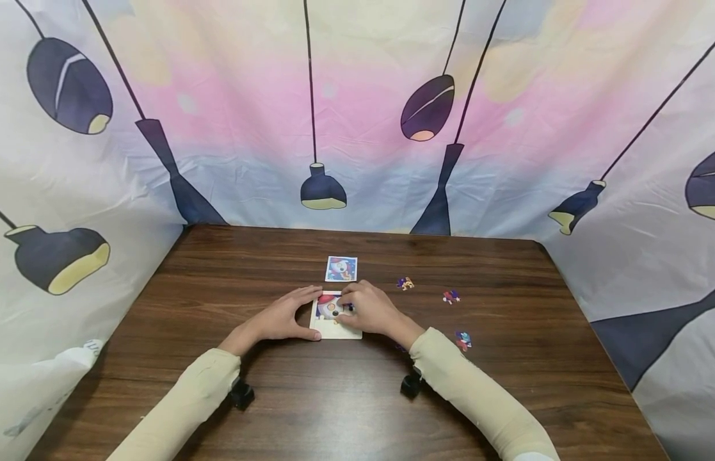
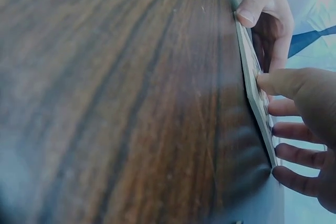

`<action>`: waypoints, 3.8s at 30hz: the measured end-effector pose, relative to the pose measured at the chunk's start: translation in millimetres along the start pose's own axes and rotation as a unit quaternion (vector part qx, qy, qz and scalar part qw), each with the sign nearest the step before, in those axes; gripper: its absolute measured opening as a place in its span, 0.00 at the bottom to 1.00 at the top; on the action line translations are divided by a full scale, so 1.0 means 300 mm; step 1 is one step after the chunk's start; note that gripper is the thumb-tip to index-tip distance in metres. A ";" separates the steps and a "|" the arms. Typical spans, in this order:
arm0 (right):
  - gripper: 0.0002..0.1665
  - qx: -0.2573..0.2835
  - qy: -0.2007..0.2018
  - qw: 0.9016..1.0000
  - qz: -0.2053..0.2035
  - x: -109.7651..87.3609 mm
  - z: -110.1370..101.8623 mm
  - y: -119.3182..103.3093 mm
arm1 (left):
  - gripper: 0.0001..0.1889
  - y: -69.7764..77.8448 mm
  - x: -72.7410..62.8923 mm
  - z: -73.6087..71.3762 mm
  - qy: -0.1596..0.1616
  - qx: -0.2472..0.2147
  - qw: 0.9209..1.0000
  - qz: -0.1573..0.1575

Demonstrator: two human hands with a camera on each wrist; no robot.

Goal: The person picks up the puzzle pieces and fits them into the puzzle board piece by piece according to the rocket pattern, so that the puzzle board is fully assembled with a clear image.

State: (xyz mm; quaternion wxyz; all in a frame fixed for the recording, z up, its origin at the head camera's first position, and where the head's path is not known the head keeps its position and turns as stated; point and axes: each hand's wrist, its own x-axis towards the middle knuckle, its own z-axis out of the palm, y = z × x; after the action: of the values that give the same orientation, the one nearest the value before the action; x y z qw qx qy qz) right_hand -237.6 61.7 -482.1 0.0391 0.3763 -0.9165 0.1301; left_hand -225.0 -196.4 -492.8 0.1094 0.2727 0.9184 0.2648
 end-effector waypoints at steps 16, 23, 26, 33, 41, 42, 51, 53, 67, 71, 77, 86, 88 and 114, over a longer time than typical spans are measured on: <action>0.21 0.101 0.055 0.993 -0.001 -0.136 -0.118 0.075 | 0.56 0.000 0.001 0.000 0.008 0.001 1.000 0.009; 0.22 0.099 0.077 0.992 0.012 -0.216 -0.161 0.129 | 0.56 -0.006 0.002 0.003 0.012 0.000 1.000 0.012; 0.21 0.100 0.096 0.990 0.011 -0.252 -0.173 0.159 | 0.56 -0.004 0.003 0.003 0.011 -0.003 1.000 0.011; 0.18 0.104 0.146 0.984 0.007 -0.347 -0.199 0.225 | 0.56 0.001 -0.001 0.002 0.012 -0.005 1.000 0.011; 0.18 0.102 0.157 0.982 0.034 -0.449 -0.206 0.281 | 0.56 -0.003 0.002 0.003 0.007 -0.010 1.000 0.006; 0.18 0.101 0.156 0.982 0.039 -0.461 -0.205 0.288 | 0.56 -0.004 0.003 0.004 0.007 -0.009 1.000 0.007; 0.18 0.092 0.149 0.981 0.085 -0.546 -0.193 0.373 | 0.56 -0.005 0.007 0.005 0.006 -0.003 1.000 0.005; 0.18 0.086 0.150 0.981 0.092 -0.556 -0.187 0.395 | 0.56 -0.004 0.007 0.005 0.006 -0.005 1.000 0.004; 0.18 0.070 0.147 0.979 0.122 -0.576 -0.192 0.467 | 0.56 -0.005 0.004 0.010 0.005 -0.003 1.000 0.007; 0.19 0.073 0.140 0.978 0.136 -0.581 -0.197 0.471 | 0.56 0.001 -0.001 0.004 0.010 -0.007 1.000 0.007; 0.21 0.059 0.125 0.979 0.149 -0.575 -0.190 0.500 | 0.56 -0.001 0.001 0.001 0.006 -0.004 1.000 -0.002; 0.22 0.038 0.081 0.984 0.155 -0.568 -0.176 0.523 | 0.56 -0.007 0.004 0.006 0.002 -0.011 1.000 -0.003; 0.21 0.035 0.077 0.984 0.158 -0.566 -0.170 0.527 | 0.56 -0.007 0.004 0.006 0.002 -0.012 1.000 -0.003; 0.24 0.045 0.071 0.982 0.171 -0.561 -0.171 0.547 | 0.56 -0.004 0.001 0.005 0.006 -0.007 1.000 -0.003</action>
State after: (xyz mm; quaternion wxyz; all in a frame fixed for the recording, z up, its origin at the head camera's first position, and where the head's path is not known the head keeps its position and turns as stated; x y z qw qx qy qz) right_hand -233.7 302.1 -495.5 0.0640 0.2048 -0.9554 0.2027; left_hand -225.4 -196.5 -494.7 0.1062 0.2680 0.9180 0.2723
